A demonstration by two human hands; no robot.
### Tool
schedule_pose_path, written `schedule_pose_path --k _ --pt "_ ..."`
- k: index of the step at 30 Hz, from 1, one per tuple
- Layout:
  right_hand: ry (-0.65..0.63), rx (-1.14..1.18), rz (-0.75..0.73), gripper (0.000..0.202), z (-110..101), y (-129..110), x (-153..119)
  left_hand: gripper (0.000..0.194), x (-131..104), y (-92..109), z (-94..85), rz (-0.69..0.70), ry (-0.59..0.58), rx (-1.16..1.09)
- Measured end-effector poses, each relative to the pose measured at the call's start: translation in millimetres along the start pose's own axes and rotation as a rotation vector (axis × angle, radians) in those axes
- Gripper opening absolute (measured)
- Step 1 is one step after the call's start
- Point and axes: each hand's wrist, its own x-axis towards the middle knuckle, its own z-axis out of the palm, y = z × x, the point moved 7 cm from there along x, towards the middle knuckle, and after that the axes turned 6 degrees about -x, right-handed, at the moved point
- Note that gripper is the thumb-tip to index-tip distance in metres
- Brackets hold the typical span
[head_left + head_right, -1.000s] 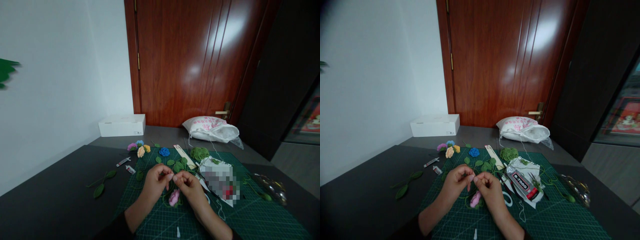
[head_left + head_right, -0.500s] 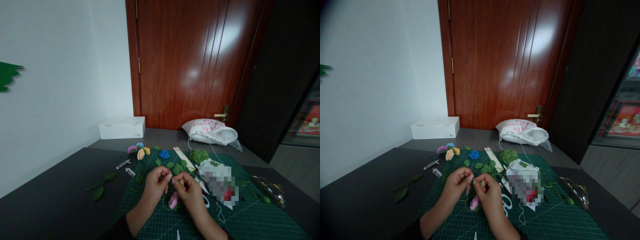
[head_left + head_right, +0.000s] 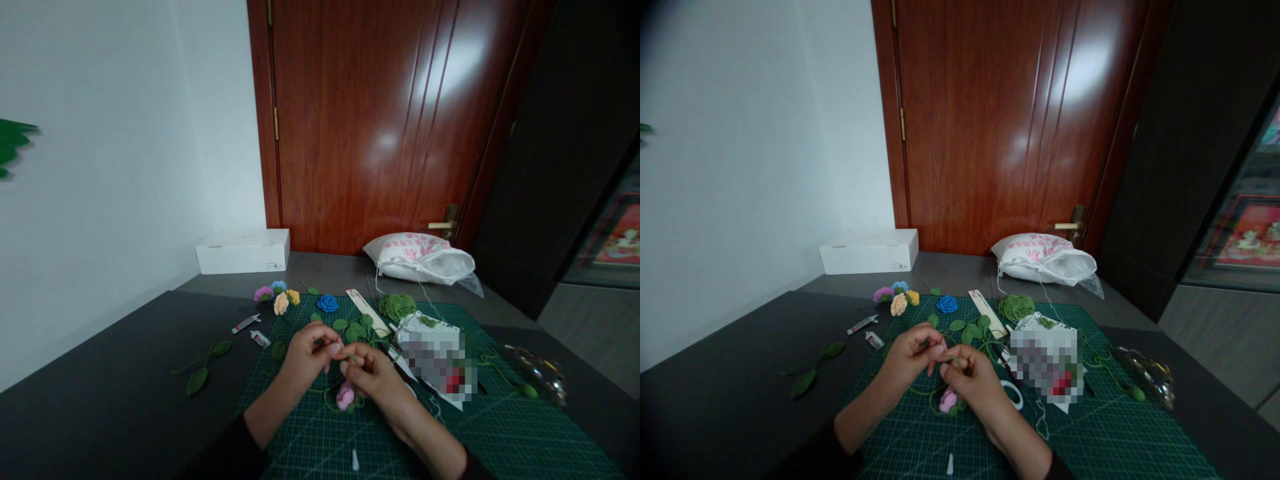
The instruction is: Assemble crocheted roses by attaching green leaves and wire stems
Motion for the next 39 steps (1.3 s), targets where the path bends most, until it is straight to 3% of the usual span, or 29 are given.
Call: schedule_pose_path --k 8,13,18,27,36,39 --pt "0.099 0.028 -0.030 0.052 -9.5 5.1 3.5 0.021 -0.8 -7.8 -2.9 -0.059 0.016 -0.087" --pt "0.043 0.005 -0.117 0.052 -1.6 1.2 5.2 0.026 -3.0 -17.0 9.4 -0.121 -0.065 -0.116" --pt "-0.008 -0.071 -0.125 0.050 5.6 5.6 3.6 0.015 -2.2 -19.9 9.3 -0.113 -0.035 -0.034" --pt "0.223 -0.260 -0.183 0.019 -15.0 3.2 2.9 0.009 -2.0 -4.8 -1.0 0.002 0.089 0.142" --pt "0.262 -0.122 -0.121 0.038 -18.6 2.5 4.7 0.007 -2.5 3.7 -1.9 0.024 0.087 0.127" --pt "0.268 -0.065 -0.097 0.045 -19.3 -1.2 4.3 0.018 -2.7 3.4 2.2 0.039 0.029 0.047"
